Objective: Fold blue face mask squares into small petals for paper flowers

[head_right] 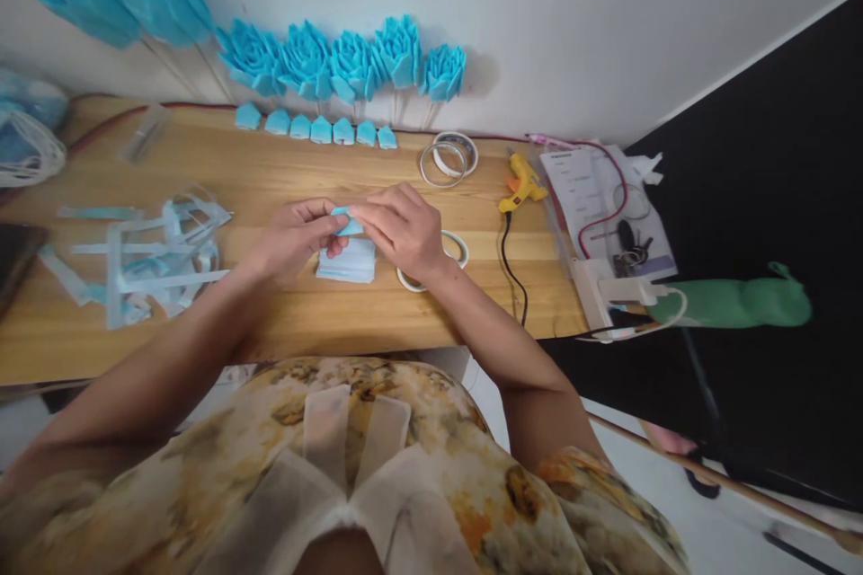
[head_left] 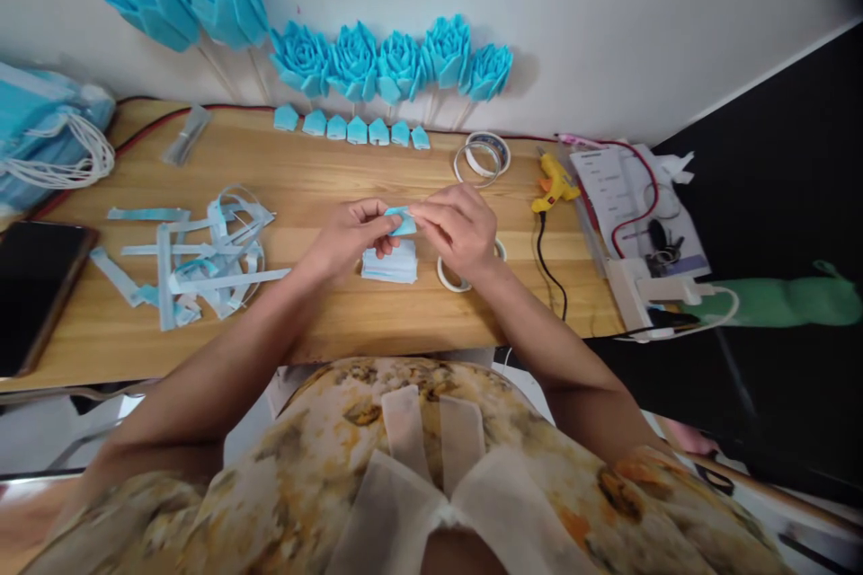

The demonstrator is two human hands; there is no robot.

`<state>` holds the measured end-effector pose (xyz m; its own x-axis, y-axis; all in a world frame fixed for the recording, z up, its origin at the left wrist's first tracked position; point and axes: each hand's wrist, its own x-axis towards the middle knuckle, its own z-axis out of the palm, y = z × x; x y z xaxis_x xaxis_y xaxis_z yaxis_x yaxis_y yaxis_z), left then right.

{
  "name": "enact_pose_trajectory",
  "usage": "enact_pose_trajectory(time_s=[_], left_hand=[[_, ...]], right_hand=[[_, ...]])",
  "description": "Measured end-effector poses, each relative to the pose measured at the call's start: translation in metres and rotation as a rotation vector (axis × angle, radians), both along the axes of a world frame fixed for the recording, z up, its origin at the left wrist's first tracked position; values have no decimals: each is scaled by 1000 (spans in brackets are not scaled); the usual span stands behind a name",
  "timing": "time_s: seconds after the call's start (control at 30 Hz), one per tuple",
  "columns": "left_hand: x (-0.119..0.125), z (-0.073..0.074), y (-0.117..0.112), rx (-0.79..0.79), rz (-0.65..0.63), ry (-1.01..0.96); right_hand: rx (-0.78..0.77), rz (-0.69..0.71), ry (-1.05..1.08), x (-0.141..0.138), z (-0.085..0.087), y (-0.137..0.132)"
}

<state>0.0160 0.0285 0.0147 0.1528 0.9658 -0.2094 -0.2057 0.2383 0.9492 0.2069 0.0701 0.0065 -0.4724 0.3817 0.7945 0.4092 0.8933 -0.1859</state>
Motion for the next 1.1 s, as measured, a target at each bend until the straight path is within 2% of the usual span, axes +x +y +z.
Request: enact_pose_trajectory(time_s=[0.17,0.4,0.6,0.83,0.97,1.1], left_hand=[[0,-1,0,-3,-24,14],[0,-6,1,-5,-33,-4],[-1,-8,2,-1,-13,-45],[-1,0,2,-45,-40,-162],[1,1,3,-67,-6,-143],[1,-1,5,-70,66,-133]], right_hand=[[90,17,35,0,-6,3],[78,4,-11,1,-11,4],[-16,-24,-115,2,-14,4],[-57,4,-138,6,-9,6],[-86,6,-212,8,-8,6],[-49,5,-289,7,-8,0]])
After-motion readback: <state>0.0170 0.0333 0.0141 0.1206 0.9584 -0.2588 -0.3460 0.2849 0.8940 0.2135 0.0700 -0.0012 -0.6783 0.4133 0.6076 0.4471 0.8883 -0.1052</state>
